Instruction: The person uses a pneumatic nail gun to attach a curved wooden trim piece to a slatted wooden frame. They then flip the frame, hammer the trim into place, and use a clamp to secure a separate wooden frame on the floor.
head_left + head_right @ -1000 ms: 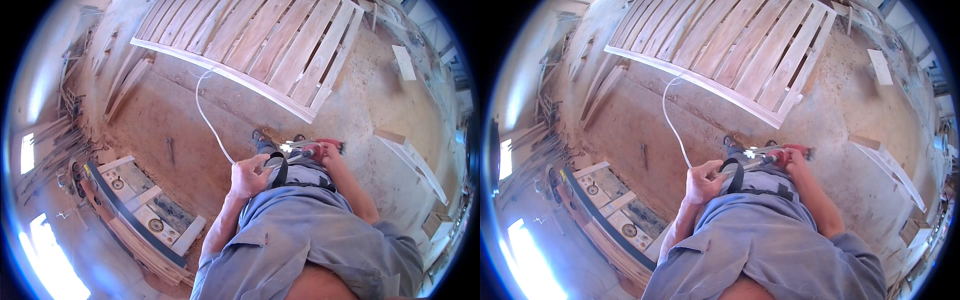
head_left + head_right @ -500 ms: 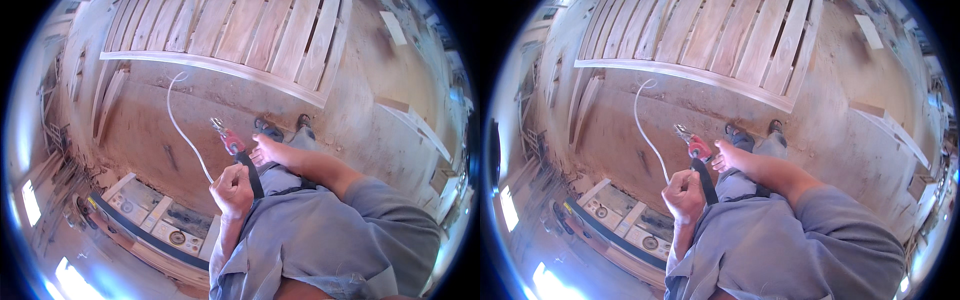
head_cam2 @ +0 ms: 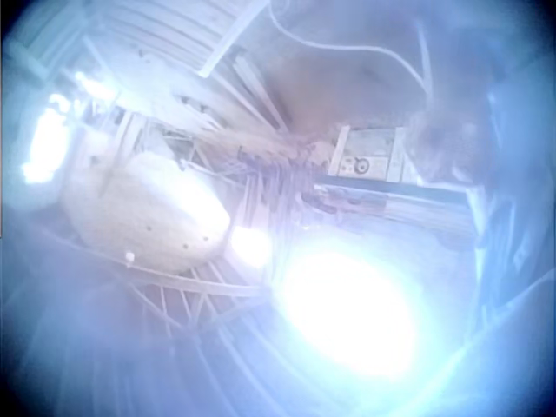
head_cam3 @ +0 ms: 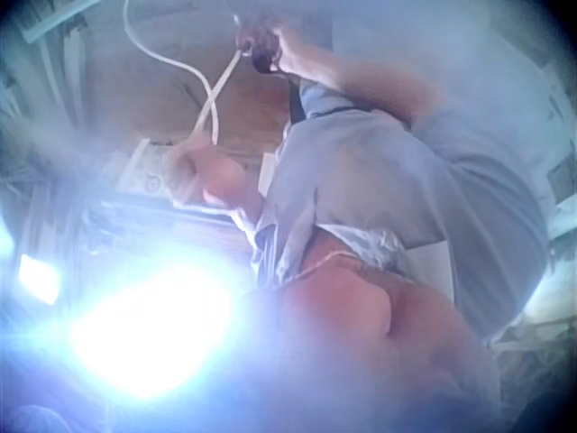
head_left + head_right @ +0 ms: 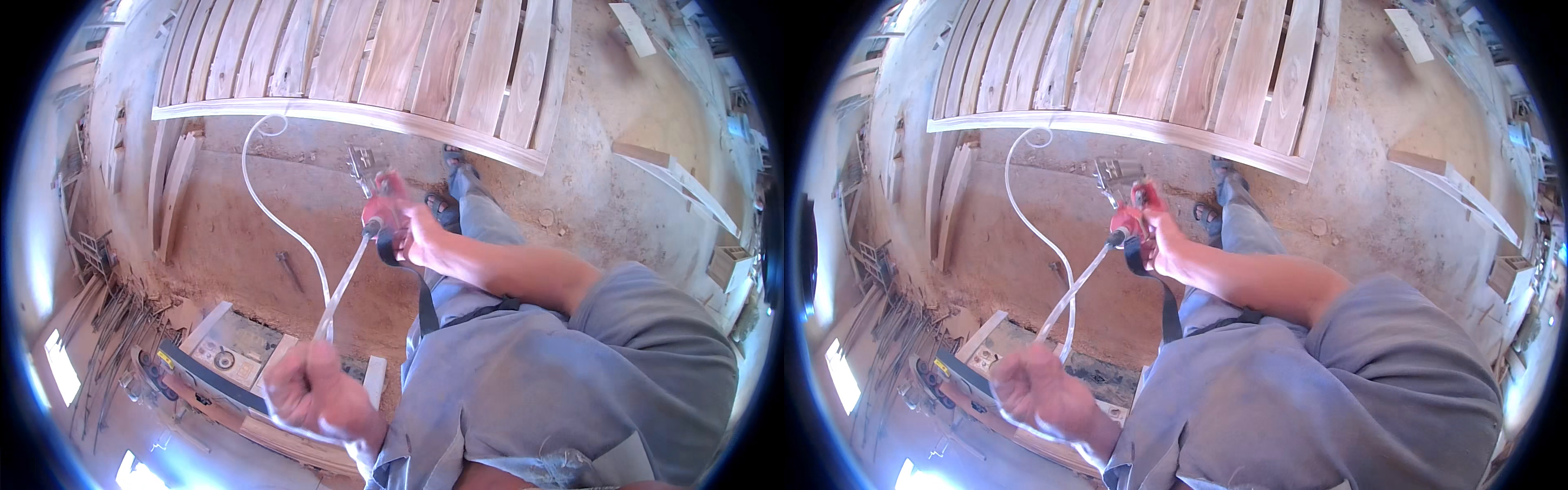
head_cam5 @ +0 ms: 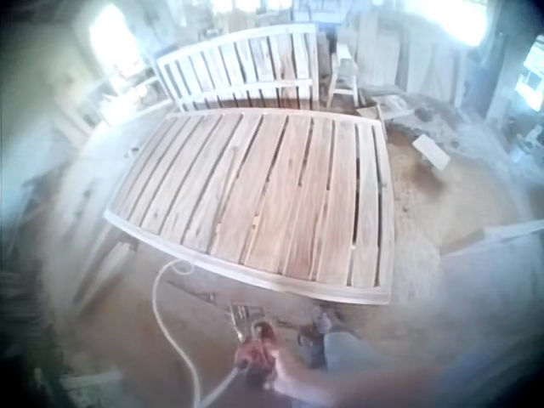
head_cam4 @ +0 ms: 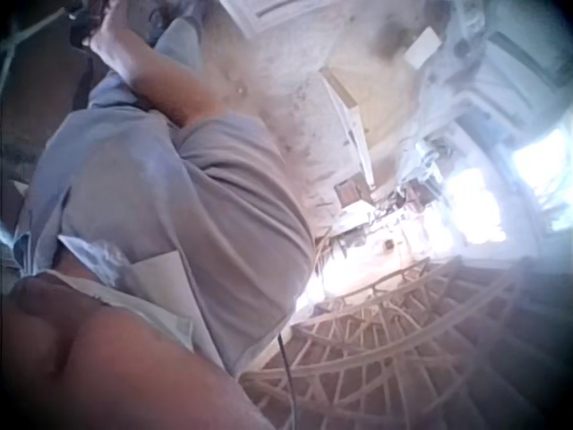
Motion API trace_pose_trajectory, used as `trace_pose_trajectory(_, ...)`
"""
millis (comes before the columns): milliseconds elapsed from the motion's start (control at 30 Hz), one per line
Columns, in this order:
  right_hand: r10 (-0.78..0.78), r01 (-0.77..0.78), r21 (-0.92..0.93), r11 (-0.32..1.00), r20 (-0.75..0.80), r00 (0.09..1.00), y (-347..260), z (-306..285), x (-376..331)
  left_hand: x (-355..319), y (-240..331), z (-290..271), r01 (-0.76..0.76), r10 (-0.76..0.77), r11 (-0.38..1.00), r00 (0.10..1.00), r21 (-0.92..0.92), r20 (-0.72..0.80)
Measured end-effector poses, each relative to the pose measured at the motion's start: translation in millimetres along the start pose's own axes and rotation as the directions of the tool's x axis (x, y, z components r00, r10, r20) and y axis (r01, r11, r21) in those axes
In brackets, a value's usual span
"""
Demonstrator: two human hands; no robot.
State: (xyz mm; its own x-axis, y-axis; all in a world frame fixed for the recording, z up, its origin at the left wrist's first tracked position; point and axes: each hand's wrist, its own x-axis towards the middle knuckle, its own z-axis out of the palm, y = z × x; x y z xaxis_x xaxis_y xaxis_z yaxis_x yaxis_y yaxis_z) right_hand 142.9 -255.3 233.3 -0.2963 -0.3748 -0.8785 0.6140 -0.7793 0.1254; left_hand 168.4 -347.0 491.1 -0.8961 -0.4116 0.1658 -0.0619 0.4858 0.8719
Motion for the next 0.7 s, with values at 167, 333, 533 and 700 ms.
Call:
trace_pose_trajectory(167,-0.235,0.157,0.412,0.898,0.146,0.961,-72,-3,8,11,22,1,0.179,-0.176,0.983,0.981,0.032,-0.08)
trace_pose_trajectory(333,-0.095,0.031,0.332,0.943,0.179,0.979,-153,-48,23,-27,-47,-34,0.296,-0.342,0.914,0.93,0.278,0.135)
trace_pose_trajectory(533,-0.299,0.29,-0.101,0.952,-0.091,0.95,-196,-70,16,-21,-119,-17,0.414,-0.681,0.71,0.61,0.57,0.405)
trace_pose_trajectory(700,-0.314,0.27,-0.289,0.919,-0.12,0.942,-202,-65,13,-16,-192,-13,0.05,-0.472,0.834,0.579,0.549,0.665)
